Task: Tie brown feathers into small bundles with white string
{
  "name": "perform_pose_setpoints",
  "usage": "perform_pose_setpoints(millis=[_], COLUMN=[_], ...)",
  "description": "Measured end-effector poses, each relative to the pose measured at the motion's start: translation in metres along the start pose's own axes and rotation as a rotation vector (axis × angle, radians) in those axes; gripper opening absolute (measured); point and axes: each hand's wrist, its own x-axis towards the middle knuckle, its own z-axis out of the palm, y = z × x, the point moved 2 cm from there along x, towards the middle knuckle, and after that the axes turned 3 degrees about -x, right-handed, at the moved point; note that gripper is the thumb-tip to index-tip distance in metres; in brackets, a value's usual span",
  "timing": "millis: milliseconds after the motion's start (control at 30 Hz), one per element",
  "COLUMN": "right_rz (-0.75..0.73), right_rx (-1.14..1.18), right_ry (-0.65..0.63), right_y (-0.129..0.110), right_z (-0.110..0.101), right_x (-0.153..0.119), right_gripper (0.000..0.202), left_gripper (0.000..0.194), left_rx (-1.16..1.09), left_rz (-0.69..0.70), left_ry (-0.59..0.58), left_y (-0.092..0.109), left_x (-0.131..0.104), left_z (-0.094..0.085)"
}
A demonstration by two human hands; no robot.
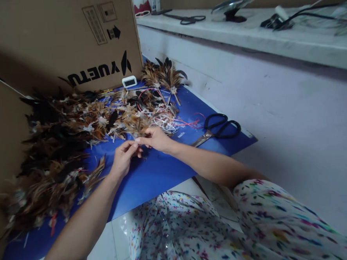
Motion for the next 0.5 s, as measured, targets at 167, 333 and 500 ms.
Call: perform_pose_setpoints(millis=[167, 333, 500], right_rz=[-0.066, -0.075, -0.101], right_rx=[-0.115, -0.215, -0.237], right_ry=[-0.017, 0.003, 0.02], right_y=[0.0031, 0.002, 0.0025], right_z=[-0.003, -0.0042, -0.0041], right_x=[0.0014, 0.0009, 0.0013], right_gripper=[0.043, 0.032, 0.041], left_gripper=[0.035, 0.036, 0.033], left_rx=[0.02, 0.056, 0.084], left_rz=[0.003, 0.024, 0.05], left_ry=[0.023, 0.045, 0.048], left_y=[-0.0019, -0.003, -0.0038], left_x=[0.0023, 0.0027, 0.0025], left_z=[-0.0015, -0.0032, -0.0044])
